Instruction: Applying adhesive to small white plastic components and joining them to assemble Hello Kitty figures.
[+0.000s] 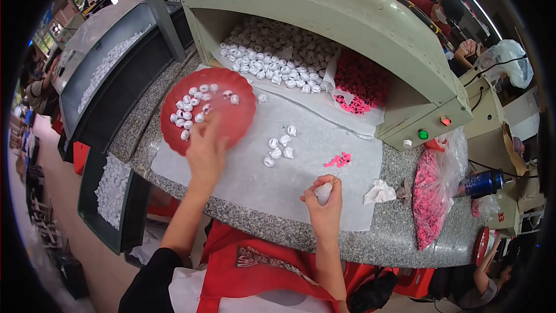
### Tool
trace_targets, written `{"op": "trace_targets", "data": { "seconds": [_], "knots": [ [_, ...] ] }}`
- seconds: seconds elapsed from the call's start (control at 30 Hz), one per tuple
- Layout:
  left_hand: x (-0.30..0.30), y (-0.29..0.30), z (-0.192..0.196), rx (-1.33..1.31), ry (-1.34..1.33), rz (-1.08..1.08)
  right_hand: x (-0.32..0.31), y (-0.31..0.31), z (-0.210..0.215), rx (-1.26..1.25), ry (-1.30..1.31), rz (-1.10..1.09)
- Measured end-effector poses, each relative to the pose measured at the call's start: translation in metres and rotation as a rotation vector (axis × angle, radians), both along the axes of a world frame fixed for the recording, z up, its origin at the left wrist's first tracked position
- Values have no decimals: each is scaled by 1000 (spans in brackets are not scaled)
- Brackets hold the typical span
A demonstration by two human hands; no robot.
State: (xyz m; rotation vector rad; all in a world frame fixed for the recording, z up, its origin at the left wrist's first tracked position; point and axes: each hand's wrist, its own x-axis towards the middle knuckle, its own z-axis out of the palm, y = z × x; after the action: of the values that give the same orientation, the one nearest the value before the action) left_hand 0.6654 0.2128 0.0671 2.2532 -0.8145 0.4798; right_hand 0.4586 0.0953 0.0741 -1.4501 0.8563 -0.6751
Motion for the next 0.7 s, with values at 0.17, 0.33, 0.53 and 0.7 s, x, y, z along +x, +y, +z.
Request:
{"op": "trace_targets", "data": {
  "seconds": [0.17, 0.33, 0.53, 0.7],
  "knots": [
    [-55, -36, -33, 92, 135, -364, -13, 3, 7, 17, -146, 7],
    [-57, -31, 0, -345, 966, -531, -13, 1, 27, 8, -276, -40],
    [-77, -27, 18, -793, 1794, -866, -17, 18, 39, -163, -141, -160],
    [-98, -36, 13, -577, 1564, -969, -28, 30, 58, -63, -172, -347]
  ]
}}
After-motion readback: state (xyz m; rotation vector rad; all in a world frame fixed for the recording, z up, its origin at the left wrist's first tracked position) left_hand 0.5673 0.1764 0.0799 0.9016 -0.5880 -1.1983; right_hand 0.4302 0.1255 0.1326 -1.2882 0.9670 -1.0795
